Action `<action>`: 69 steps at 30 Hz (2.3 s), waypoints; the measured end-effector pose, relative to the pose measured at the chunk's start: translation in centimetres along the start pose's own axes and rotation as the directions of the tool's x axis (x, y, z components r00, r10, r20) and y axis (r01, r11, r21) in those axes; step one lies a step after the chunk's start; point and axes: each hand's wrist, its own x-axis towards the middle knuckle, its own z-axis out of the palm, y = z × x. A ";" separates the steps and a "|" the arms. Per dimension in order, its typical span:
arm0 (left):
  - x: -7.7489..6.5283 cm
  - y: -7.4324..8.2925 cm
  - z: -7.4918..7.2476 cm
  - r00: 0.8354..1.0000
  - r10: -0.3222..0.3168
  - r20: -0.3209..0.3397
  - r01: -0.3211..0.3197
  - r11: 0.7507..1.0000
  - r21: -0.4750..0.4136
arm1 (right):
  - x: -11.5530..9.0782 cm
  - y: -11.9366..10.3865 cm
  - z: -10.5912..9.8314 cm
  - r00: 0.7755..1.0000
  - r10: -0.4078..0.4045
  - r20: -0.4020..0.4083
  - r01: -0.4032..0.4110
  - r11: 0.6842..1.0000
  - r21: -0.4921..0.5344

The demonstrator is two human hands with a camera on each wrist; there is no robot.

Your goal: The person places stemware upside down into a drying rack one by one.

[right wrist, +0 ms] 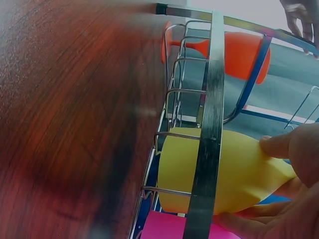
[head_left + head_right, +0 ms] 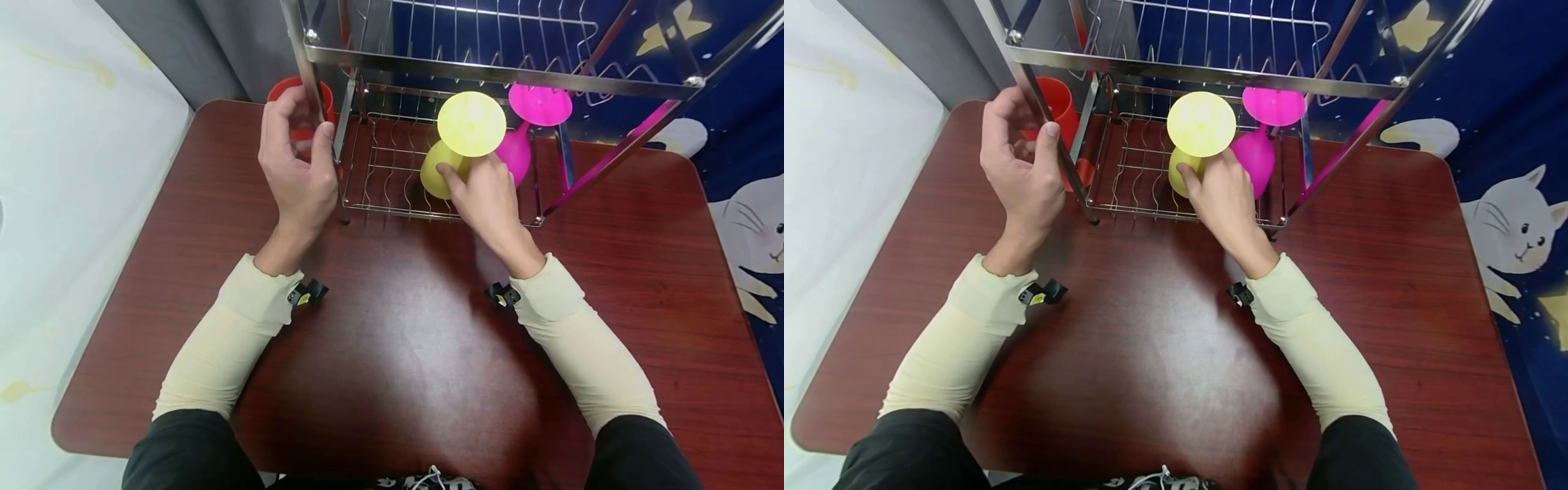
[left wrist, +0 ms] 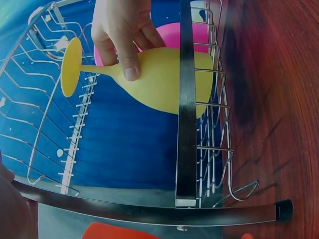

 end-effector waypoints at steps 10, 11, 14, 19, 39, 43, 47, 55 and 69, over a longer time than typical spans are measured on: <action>-0.1 -0.1 -0.1 1.000 -0.005 0.005 0.005 1.000 0.002 | 0.4 0.0 0.3 0.999 0.013 -0.029 -0.014 1.000 -0.026; -0.1 -0.1 -0.1 1.000 -0.004 0.005 0.004 1.000 0.003 | 0.5 0.0 0.3 0.999 0.011 -0.036 -0.012 1.000 -0.029; -0.1 -0.1 -0.1 1.000 -0.003 0.006 0.003 1.000 0.004 | 0.6 0.1 0.4 0.999 0.007 -0.052 -0.009 0.999 -0.037; 0.0 -0.2 -0.1 1.000 0.007 0.006 -0.007 1.000 0.010 | 0.7 0.2 0.6 0.997 0.007 -0.071 -0.009 0.999 -0.034; -0.1 -0.4 -0.3 1.000 0.029 0.009 -0.029 0.999 0.014 | 1.1 0.7 0.9 0.996 0.016 -0.083 -0.019 0.999 -0.038; -0.1 -0.5 -0.4 0.999 0.041 0.001 -0.041 0.999 0.023 | 1.1 0.7 0.9 0.996 0.016 -0.087 -0.019 0.999 -0.038; -0.1 -0.6 -0.5 0.998 0.064 -0.015 -0.063 0.998 0.027 | 1.0 0.8 0.9 0.995 0.021 -0.094 -0.024 0.999 -0.033; -0.1 -0.5 -0.6 0.997 0.070 -0.028 -0.070 0.998 0.010 | 0.8 0.7 0.9 0.993 0.024 -0.113 -0.026 0.999 -0.018; 1.4 0.5 -1.7 0.983 0.108 -0.145 -0.097 0.992 0.082 | -0.2 0.5 0.0 0.959 -0.033 -0.281 0.052 0.997 0.063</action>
